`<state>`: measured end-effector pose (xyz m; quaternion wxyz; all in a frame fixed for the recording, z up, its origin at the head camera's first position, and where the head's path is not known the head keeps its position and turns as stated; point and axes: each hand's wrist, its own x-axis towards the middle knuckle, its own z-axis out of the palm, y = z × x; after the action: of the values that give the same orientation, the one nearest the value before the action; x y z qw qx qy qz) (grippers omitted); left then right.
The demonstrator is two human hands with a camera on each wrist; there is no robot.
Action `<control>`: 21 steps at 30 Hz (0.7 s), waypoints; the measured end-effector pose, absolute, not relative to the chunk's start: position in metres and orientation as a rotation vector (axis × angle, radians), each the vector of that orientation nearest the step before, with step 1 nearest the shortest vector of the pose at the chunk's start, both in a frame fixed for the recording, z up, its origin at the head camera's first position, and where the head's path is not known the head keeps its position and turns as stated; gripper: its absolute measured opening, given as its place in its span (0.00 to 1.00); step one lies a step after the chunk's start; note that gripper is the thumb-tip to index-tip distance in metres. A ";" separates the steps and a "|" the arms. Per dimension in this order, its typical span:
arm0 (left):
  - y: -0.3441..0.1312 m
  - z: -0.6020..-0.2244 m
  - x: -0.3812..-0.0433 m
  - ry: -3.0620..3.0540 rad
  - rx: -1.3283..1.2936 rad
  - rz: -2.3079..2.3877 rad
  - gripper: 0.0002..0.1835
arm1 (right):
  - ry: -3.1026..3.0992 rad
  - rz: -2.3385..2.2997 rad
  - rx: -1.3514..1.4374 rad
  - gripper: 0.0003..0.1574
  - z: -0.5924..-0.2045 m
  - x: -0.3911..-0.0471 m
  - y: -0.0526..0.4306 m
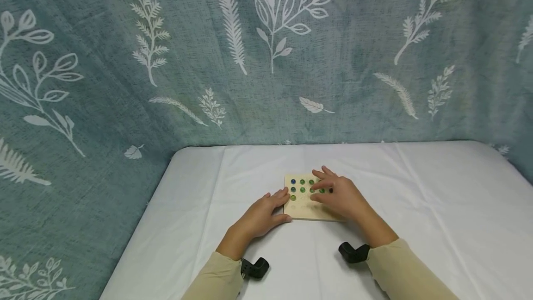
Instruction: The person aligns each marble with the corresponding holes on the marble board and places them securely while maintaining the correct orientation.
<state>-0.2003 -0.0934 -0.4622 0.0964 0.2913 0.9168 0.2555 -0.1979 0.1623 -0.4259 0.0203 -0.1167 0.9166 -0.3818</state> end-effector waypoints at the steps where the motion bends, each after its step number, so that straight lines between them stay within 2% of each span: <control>1: -0.093 -0.461 -0.200 2.715 0.863 0.756 0.37 | 2.837 -1.196 -0.368 0.19 -0.424 -0.196 0.172; 8: -0.094 -0.459 -0.199 2.699 0.851 0.768 0.36 | 2.765 -1.229 -0.247 0.23 -0.414 -0.181 0.238; 14: -0.094 -0.459 -0.199 2.693 0.839 0.776 0.37 | 2.667 -1.282 -0.098 0.24 -0.424 -0.170 0.269; 21: -0.092 -0.458 -0.199 2.694 0.852 0.752 0.37 | 2.585 -1.312 -0.136 0.18 -0.438 -0.163 0.281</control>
<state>-0.1992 -0.0916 -0.4580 0.1089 0.2896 0.9160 0.2555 -0.1633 0.2812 -0.4385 0.1195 -0.0467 0.8843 -0.4489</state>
